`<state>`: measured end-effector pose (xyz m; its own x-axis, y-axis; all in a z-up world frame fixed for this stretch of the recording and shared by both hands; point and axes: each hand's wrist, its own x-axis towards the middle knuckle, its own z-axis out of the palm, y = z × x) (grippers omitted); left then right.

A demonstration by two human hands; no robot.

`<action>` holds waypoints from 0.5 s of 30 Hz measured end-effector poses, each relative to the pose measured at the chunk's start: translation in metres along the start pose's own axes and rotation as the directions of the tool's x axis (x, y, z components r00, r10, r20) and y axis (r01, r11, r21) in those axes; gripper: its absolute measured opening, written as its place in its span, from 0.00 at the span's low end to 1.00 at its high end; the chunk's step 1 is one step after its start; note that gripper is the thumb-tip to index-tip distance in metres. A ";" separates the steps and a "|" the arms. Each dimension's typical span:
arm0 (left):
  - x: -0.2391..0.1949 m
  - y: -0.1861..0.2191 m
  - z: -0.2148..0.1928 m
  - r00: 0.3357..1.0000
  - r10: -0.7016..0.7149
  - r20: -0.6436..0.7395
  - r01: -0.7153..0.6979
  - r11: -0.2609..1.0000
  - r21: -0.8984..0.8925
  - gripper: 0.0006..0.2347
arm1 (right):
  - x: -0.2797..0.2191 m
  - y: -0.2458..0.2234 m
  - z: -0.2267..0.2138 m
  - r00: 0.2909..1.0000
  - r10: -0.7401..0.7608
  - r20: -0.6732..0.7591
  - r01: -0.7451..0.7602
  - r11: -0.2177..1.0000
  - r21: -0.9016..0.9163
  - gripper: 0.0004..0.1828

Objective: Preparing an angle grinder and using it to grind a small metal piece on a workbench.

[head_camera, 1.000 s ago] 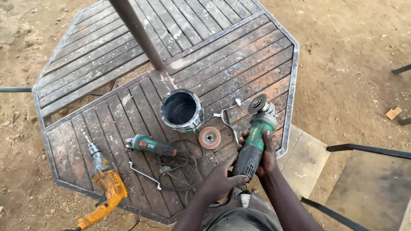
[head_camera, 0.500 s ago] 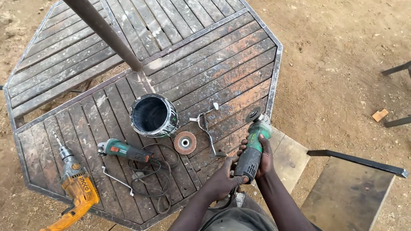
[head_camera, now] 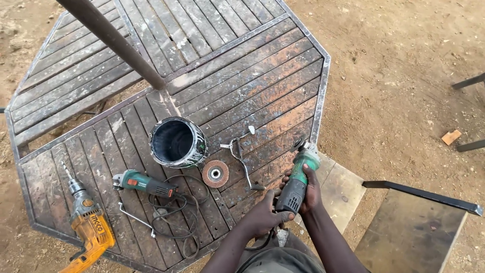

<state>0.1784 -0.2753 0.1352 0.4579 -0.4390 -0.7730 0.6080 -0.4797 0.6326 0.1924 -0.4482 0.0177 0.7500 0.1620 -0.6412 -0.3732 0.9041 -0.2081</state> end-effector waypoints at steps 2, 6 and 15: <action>0.004 -0.004 0.000 1.000 0.017 -0.005 -0.017 1.000 -0.008 0.40 | 0.001 -0.001 0.000 1.000 -0.005 -0.021 0.005 1.000 -0.021 0.28; 0.002 -0.001 -0.004 1.000 -0.022 0.014 0.021 0.998 0.052 0.50 | 0.001 -0.002 0.000 0.997 -0.045 -0.059 0.042 0.997 -0.064 0.28; 0.082 -0.087 -0.046 0.868 0.102 -0.486 -0.136 0.990 -0.035 0.27 | 0.006 -0.012 -0.042 0.973 -0.085 -0.215 0.066 0.993 -0.093 0.23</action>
<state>0.1929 -0.2345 0.0146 0.7746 -0.0610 -0.6295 0.5625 -0.3885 0.7298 0.1780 -0.4744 -0.0146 0.6442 -0.0037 -0.7649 -0.3721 0.8721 -0.3177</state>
